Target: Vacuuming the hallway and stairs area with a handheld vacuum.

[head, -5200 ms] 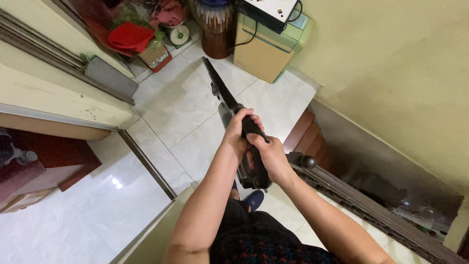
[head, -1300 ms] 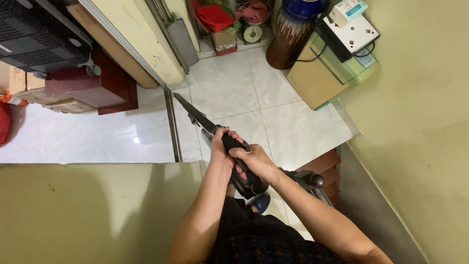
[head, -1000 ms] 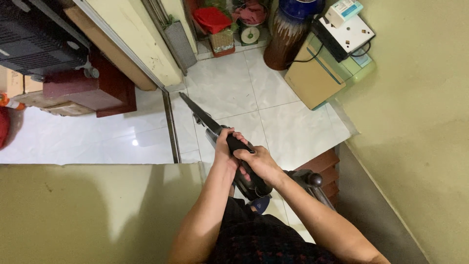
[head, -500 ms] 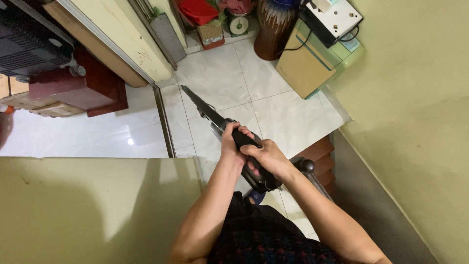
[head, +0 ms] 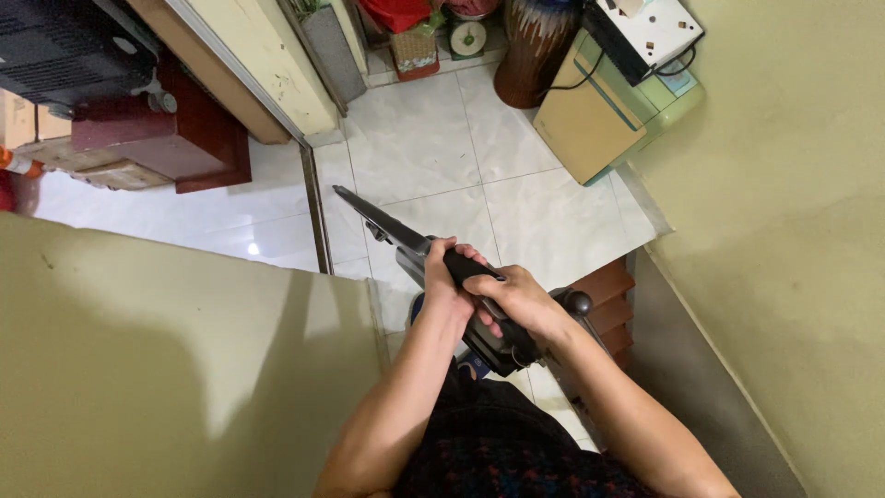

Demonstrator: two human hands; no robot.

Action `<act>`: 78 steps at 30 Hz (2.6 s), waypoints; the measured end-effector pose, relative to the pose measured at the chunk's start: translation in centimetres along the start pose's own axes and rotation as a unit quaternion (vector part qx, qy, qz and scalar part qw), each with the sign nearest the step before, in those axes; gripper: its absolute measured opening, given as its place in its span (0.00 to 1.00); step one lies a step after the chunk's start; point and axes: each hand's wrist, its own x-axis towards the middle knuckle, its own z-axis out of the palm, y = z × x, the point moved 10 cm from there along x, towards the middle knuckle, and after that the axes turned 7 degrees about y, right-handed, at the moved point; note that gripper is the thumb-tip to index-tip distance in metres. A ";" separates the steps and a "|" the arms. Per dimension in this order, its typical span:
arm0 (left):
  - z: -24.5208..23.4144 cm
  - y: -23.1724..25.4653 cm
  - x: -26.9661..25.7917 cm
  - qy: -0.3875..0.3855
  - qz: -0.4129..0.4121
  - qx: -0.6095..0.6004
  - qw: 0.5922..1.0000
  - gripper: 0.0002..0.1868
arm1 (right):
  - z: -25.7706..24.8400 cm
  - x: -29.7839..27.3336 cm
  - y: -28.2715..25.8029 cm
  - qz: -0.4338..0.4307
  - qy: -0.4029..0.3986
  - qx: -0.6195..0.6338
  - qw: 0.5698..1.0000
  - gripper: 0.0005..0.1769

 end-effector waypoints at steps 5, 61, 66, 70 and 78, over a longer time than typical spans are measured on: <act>-0.5 -1.6 0.3 -0.003 -0.008 0.015 1.000 0.15 | -0.7 -2.0 0.2 0.003 0.009 0.022 1.000 0.19; 1.2 -10.3 -3.6 -0.065 -0.145 0.156 0.975 0.13 | -4.1 -8.6 4.9 -0.013 0.184 0.163 0.969 0.19; 1.7 -12.4 -2.8 -0.083 -0.175 0.204 0.960 0.13 | -5.4 -9.6 5.5 0.012 0.237 0.180 0.955 0.17; 2.5 -13.8 -2.4 -0.095 -0.204 0.200 0.954 0.10 | -6.3 -9.5 5.8 0.010 0.259 0.181 0.949 0.20; 3.8 -13.6 0.0 -0.098 -0.195 0.192 0.957 0.10 | -7.5 -7.9 5.3 0.002 0.271 0.174 0.947 0.21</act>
